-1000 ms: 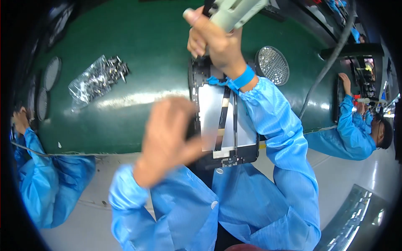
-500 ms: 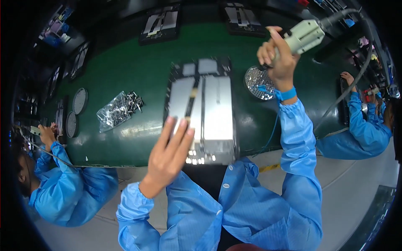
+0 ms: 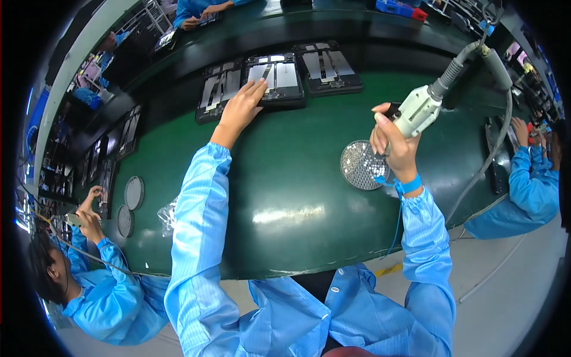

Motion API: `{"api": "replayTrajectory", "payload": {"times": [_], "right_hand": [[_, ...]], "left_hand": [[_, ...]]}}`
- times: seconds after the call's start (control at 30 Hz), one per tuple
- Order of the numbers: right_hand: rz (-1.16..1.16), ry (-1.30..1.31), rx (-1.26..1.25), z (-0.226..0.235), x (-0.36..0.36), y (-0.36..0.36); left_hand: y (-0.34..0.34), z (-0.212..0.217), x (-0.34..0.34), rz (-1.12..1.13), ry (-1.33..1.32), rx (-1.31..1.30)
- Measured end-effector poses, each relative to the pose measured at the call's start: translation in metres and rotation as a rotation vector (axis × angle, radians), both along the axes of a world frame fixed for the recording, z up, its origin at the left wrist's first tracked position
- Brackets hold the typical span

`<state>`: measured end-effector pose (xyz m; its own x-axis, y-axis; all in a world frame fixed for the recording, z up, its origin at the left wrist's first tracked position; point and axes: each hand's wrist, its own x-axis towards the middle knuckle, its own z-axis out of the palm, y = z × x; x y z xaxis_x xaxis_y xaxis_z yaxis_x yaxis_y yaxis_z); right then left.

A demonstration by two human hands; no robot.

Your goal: The person assembles tablet devices by placing small metal brackets onto tablet frames, driving screws with an electric screwdriver, and placing the assembled devices onto a conveyor line.

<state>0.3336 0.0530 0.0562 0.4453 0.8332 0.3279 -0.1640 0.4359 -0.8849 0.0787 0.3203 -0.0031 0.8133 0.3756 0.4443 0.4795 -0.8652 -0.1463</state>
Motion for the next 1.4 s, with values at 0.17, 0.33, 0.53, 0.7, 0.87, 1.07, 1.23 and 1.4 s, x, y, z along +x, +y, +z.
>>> {"api": "replayTrajectory", "payload": {"times": [0.17,0.33,0.53,0.7,0.87,1.07,1.23,1.4], "right_hand": [[0.028,0.033,-0.008,-0.002,0.0,0.002],[0.025,0.005,-0.02,-0.005,0.004,-0.002],[0.034,0.005,-0.03,-0.007,0.001,-0.004],[0.083,-0.018,-0.013,-0.007,-0.006,-0.004],[0.101,-0.013,0.014,-0.007,-0.008,0.006],[0.081,-0.047,0.01,-0.007,-0.006,0.003],[0.073,-0.088,0.051,-0.007,-0.003,-0.002],[0.094,-0.096,0.055,-0.009,-0.008,-0.001]], "left_hand": [[0.023,-0.017,0.02,0.087,0.071,-0.126],[0.055,0.015,-0.02,0.542,-0.277,0.0],[0.101,0.025,-0.12,1.044,-0.405,-1.24],[0.124,-0.002,-0.156,1.03,-0.403,-1.323],[0.118,0.025,-0.152,0.725,-0.798,-1.21],[0.035,0.074,-0.122,0.62,-0.991,-1.143],[-0.145,0.043,-0.119,0.467,-1.097,-1.113],[-0.295,0.002,-0.099,0.574,-1.133,-1.511]]}}
